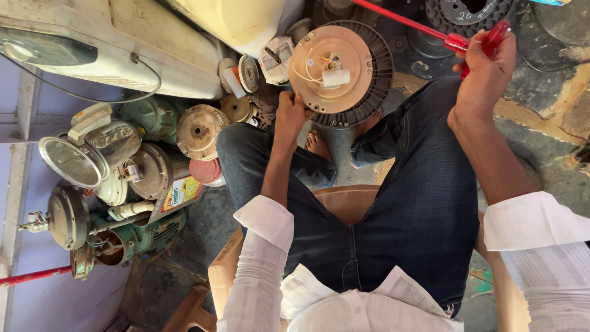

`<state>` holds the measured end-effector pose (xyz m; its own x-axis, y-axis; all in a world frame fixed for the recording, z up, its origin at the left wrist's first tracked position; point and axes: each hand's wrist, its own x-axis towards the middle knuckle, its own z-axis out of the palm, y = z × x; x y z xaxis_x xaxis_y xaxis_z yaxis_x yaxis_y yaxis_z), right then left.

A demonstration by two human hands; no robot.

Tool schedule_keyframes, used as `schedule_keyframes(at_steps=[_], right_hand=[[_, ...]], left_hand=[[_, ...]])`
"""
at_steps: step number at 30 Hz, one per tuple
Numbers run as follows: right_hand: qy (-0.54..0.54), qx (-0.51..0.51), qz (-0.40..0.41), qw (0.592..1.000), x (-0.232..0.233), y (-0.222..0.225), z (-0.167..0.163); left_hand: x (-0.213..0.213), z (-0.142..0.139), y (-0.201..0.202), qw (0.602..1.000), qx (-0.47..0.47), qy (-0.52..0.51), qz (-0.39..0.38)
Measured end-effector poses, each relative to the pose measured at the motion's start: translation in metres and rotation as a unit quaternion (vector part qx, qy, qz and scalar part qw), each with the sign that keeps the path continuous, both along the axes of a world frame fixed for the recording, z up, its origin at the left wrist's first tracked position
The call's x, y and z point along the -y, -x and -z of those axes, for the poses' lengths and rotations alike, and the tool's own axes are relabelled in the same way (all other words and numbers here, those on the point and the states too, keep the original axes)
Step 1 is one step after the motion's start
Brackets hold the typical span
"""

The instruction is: The person sits on a chair and uses a red screwdriver to tighten screws on the terminal block of a ceiling fan motor. The person repeatedly adjusts the wires and tightens the screws on the motor's electrical connections.

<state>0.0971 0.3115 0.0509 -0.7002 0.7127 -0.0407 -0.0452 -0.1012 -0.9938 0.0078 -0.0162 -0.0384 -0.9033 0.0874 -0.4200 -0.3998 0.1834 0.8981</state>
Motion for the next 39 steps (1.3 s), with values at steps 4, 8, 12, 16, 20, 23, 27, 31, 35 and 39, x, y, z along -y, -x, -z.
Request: schedule_keyframes(at_steps=[4, 8, 12, 16, 20, 23, 27, 31, 35, 39], right_hand=[[0.010, -0.010, -0.015, 1.000, -0.002, -0.001, 0.003], [-0.001, 0.009, -0.011, 1.000, -0.002, -0.002, 0.003], [-0.004, 0.009, -0.009, 1.000, -0.002, -0.001, 0.002], [-0.007, -0.003, -0.013, 1.000, -0.003, -0.001, 0.002], [-0.013, 0.013, -0.005, 1.000, -0.003, -0.001, 0.004], [-0.015, 0.008, -0.009, 1.000, -0.003, -0.001, 0.004], [-0.004, 0.003, -0.001, 1.000, -0.003, 0.001, 0.004], [-0.004, 0.016, 0.009, 1.000, -0.003, 0.001, 0.006], [-0.008, -0.002, -0.012, 1.000, -0.004, 0.000, 0.007], [-0.001, 0.000, -0.012, 1.000, -0.005, 0.001, 0.003]], left_hand=[[-0.001, -0.007, -0.001, 0.999, 0.048, -0.012, -0.001], [0.000, -0.021, 0.001, 0.999, 0.040, 0.021, -0.023], [-0.001, -0.025, 0.000, 0.996, -0.017, 0.089, -0.016], [0.002, -0.022, 0.000, 0.976, -0.140, 0.164, -0.036], [0.002, -0.030, 0.001, 0.961, -0.203, 0.170, -0.076], [0.003, -0.054, -0.004, 0.949, -0.252, 0.167, -0.090], [0.000, -0.123, -0.017, 0.888, -0.381, 0.255, -0.029], [-0.001, -0.224, -0.055, 0.910, -0.375, 0.127, 0.125], [0.004, -0.325, -0.115, 0.824, -0.496, 0.131, 0.240], [-0.004, -0.387, -0.149, 0.745, -0.574, 0.051, 0.336]])
